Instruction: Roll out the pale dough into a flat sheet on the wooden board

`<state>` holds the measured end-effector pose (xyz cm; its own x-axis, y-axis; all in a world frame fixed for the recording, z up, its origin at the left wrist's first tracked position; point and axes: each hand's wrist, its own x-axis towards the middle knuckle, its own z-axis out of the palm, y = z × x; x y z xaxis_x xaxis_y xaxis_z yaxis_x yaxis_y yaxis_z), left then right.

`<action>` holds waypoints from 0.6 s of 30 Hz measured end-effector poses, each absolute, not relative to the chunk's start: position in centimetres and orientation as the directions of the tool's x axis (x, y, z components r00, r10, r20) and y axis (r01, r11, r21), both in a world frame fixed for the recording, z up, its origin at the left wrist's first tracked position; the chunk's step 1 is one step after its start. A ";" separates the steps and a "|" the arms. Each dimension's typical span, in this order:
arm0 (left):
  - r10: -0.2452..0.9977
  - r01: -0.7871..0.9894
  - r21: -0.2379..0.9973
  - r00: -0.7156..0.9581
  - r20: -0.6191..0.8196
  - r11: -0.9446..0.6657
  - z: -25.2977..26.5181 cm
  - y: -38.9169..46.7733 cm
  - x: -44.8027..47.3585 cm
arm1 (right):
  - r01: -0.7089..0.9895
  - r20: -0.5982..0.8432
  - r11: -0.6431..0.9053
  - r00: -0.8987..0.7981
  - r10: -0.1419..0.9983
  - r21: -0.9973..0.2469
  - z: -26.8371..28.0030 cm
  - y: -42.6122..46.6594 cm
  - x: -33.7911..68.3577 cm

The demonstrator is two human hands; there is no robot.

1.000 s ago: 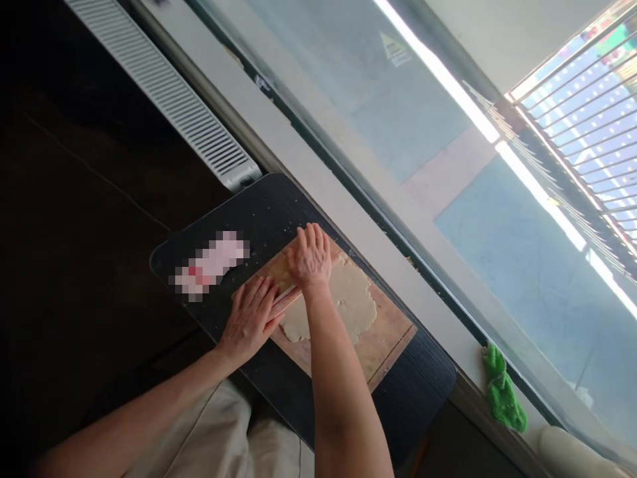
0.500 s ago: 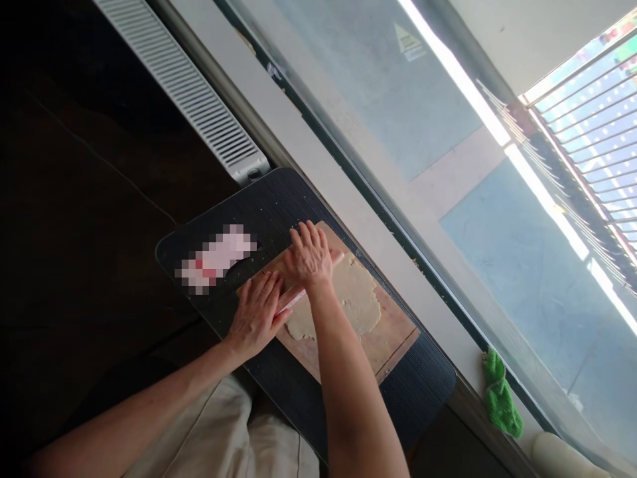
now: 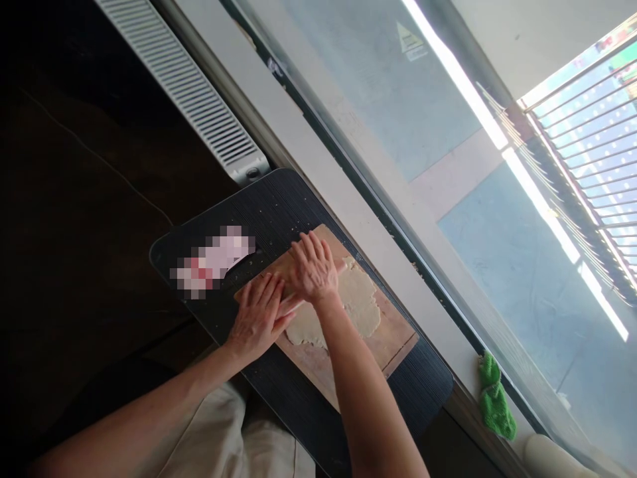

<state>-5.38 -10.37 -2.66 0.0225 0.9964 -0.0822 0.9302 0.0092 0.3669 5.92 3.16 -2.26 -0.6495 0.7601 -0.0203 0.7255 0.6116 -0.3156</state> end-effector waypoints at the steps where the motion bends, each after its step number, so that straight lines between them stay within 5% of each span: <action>1: 0.996 0.930 0.367 0.027 -0.089 0.008 -2.4 -10.4 -5.3 | 0.740 -0.022 0.600 -0.635 0.772 -0.305 -2.2 2.3 7.0; 11: 0.998 0.906 0.421 -0.021 -0.059 0.044 -3.2 -10.2 -5.4 | 0.628 -0.001 0.703 -0.746 0.666 -0.334 -2.3 5.4 3.2; 18: 0.993 0.908 0.418 0.017 -0.113 0.032 -2.4 -10.1 -5.1 | 0.731 -0.010 0.620 -0.649 0.761 -0.286 -2.6 1.8 8.3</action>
